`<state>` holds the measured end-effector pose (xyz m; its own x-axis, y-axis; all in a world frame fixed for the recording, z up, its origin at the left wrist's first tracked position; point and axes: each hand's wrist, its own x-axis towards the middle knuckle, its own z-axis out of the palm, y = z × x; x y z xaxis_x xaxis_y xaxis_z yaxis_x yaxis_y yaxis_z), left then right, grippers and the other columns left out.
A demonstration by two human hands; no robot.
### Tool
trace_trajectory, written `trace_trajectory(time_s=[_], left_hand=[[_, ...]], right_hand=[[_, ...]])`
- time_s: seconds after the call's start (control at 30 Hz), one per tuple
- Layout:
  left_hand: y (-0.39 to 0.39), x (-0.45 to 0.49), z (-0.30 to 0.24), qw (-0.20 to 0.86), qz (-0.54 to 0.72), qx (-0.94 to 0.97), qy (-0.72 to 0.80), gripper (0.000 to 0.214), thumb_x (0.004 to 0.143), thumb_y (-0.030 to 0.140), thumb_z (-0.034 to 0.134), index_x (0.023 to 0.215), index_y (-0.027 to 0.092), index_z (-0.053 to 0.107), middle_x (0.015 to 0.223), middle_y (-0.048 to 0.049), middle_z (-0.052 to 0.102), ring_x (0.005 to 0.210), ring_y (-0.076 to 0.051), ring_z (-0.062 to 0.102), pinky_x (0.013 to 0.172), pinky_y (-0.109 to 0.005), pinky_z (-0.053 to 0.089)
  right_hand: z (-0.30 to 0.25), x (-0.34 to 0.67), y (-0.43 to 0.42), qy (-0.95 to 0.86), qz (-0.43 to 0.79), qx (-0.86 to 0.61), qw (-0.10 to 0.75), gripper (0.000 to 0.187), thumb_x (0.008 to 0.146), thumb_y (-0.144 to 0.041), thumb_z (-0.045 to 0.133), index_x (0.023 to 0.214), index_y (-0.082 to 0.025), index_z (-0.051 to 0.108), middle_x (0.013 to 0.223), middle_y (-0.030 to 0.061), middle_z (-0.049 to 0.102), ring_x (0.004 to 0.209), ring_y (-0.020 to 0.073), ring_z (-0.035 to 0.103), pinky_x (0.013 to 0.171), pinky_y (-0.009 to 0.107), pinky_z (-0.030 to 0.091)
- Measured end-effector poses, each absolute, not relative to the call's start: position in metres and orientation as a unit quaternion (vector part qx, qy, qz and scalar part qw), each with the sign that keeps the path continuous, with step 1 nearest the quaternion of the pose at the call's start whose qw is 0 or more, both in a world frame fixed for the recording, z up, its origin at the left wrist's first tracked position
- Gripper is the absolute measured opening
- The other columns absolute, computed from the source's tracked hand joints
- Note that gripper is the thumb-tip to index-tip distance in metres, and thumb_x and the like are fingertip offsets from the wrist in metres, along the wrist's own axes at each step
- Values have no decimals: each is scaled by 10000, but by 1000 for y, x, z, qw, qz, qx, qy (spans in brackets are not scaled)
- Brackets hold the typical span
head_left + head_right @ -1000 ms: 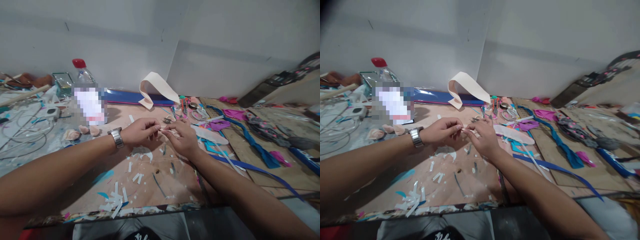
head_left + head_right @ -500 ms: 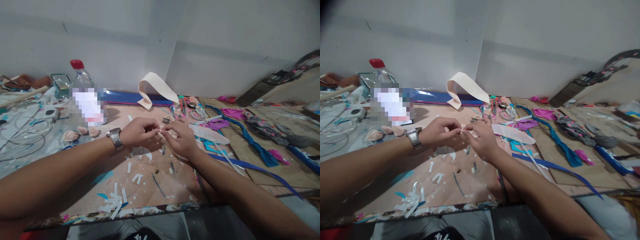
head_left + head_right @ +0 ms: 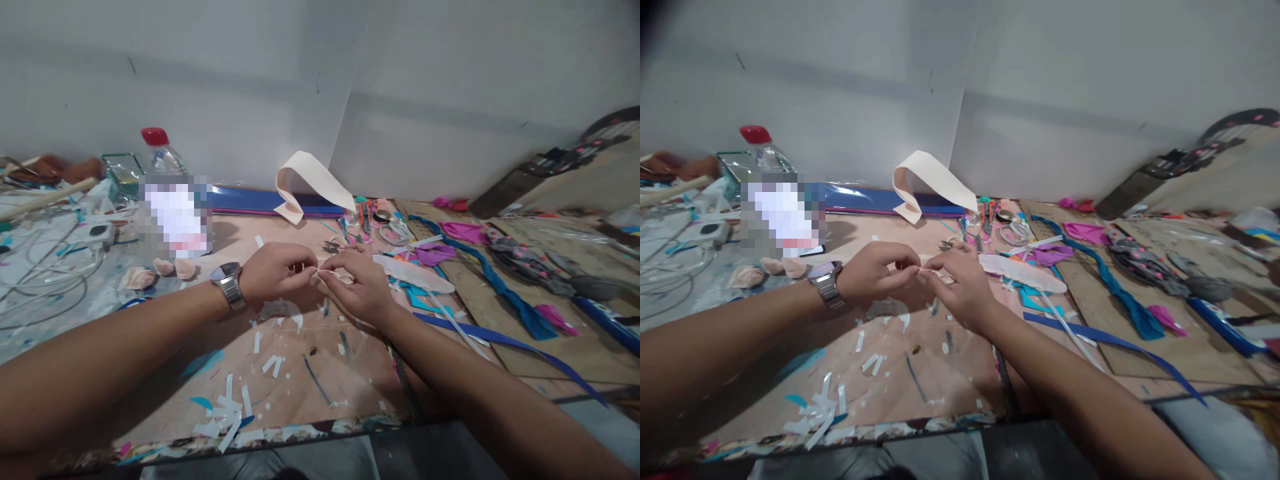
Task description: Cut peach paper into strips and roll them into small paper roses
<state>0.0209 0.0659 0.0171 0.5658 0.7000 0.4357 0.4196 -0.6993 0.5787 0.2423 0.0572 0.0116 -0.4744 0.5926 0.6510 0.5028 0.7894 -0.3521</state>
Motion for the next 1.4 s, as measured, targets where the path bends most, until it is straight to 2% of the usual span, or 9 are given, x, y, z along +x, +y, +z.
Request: trace_trajectory(time_s=[0.2,0.57,0.9,1.17,1.4], left_hand=[[65,23,17,328,342,818,326,221,936,351,586,962,160,694,849,-36,710,747,-137,612,708,-236,466],[65,24,19,356,374,793,323,233,929,372,630,935,147,694,833,-37,691,727,-126,591,684,-230,470],[67,28,18,588,349,664,301,308,888,395,680,744,126,639,685,-23,648,655,-113,588,664,-240,466],[70,32,17,667,348,579,314,423,777,524,783,754,117,669,701,-27,669,648,-106,577,670,-256,454],[72,31,15,677,341,567,322,523,711,602,838,762,116,652,635,6,629,588,-83,556,618,-234,445]], right_hand=[[14,244,57,-860,12,-310,405,116,960,-290,658,857,-236,656,808,-2,769,754,177,689,939,420,405],[14,246,59,-860,-3,-306,409,115,976,-297,634,876,-241,653,806,-7,770,732,175,686,976,421,391],[20,249,56,-879,-76,-272,383,58,963,-205,650,933,-245,620,818,-26,753,780,162,688,1040,439,326],[21,252,59,-882,-106,-247,388,116,936,-138,663,982,-240,633,864,-19,776,817,169,712,1032,446,335],[28,255,60,-876,-126,-246,395,119,927,-149,687,964,-253,643,888,-23,796,812,175,725,1038,462,335]])
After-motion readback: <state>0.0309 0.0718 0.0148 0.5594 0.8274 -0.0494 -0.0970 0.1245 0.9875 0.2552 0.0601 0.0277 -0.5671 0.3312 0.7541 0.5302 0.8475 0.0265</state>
